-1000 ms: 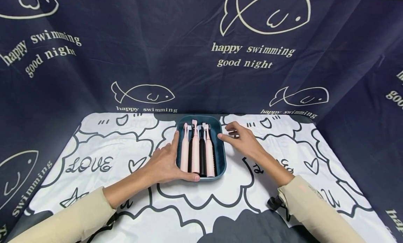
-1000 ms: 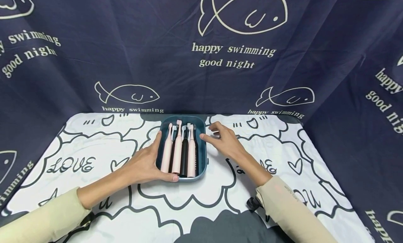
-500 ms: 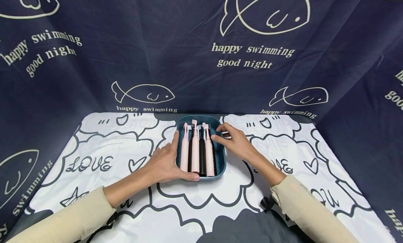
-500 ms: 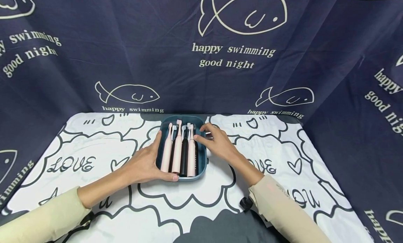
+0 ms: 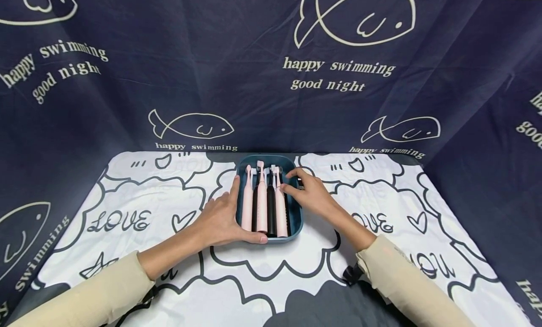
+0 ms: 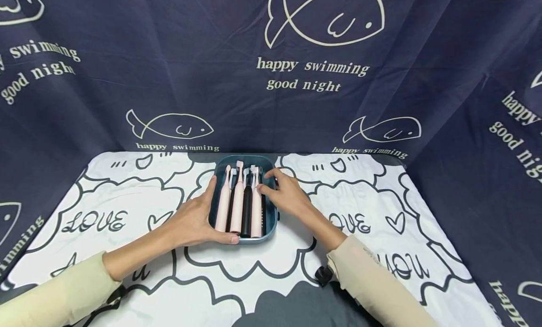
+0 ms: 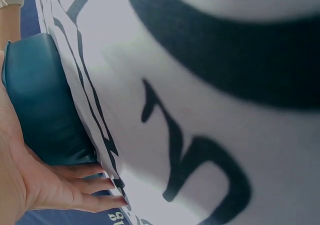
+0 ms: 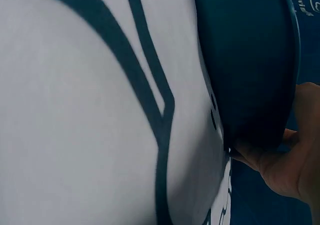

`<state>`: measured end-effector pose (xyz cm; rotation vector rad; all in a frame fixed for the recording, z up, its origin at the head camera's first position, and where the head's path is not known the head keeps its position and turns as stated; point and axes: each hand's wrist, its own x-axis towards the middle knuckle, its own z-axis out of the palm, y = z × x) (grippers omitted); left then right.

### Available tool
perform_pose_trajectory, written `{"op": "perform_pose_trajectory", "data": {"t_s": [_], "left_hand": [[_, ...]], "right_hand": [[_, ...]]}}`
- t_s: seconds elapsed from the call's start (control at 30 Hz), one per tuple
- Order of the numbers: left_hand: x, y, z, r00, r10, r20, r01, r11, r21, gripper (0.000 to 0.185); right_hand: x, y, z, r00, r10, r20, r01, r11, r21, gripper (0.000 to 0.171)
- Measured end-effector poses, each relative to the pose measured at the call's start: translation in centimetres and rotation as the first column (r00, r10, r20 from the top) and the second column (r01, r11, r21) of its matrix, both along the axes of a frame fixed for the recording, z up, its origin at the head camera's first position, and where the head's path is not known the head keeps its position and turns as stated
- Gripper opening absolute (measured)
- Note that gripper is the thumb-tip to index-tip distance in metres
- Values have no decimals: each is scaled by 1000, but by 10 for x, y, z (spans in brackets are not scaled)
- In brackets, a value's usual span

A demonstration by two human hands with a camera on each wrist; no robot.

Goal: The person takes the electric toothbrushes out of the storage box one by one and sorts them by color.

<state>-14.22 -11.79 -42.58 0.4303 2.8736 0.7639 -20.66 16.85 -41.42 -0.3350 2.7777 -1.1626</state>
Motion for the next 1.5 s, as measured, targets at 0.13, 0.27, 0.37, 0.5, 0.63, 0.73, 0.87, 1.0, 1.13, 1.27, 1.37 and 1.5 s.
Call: {"op": "perform_pose_trajectory", "data": {"t_s": [0.13,0.27,0.37,0.5,0.63,0.73,0.87,1.0,1.13,1.27,1.37,1.5], "left_hand": [[0,-1,-1,1000,-5,-11,5,1000,5,177],[1,-2,-2,1000,-5,-21,5,1000,1,177],[1,-2,-1,1000,-5,-21,5,1000,-3,176],[2,-2,1,1000,-4,-14,4,1000,-2,177],[2,-2,2,1000,-2,-10,2,1000,-3,177],[2,-2,2,1000,0,-5,0,1000,-5,177],[2,-1,3,1000,2,3,-2,1000,-7,177],[2,-1,2,1000,1,-1,-1,1000,-7,178],[1,-1,2,1000,1,-3,-1,1000,-5,178],[1,0,2,1000,0,-4,0,1000,0,177],[1,0,2,1000,-1,-7,1,1000,2,177],[1,1,2,1000,2,-3,-2,1000,0,178]], "right_hand": [[2,-7,1,1000,-14,-3,14,1000,27,45],[3,-14,2,999,-24,-29,25,998,49,41],[3,-18,1,998,-24,-52,27,998,58,39],[5,-20,0,998,-18,-56,22,998,64,42],[6,-23,-1,999,-23,-42,27,994,105,48],[8,-24,0,999,-28,-26,32,990,136,51],[9,-25,-1,999,-26,-22,29,986,164,53],[10,-25,-1,999,-17,-33,23,985,173,51],[8,-23,-3,999,7,-51,1,987,161,46],[-5,-16,-23,994,33,-107,-19,991,133,44],[-21,-8,-48,990,30,-140,-13,993,121,44],[-32,-3,-66,991,7,-137,8,994,110,40]]}}
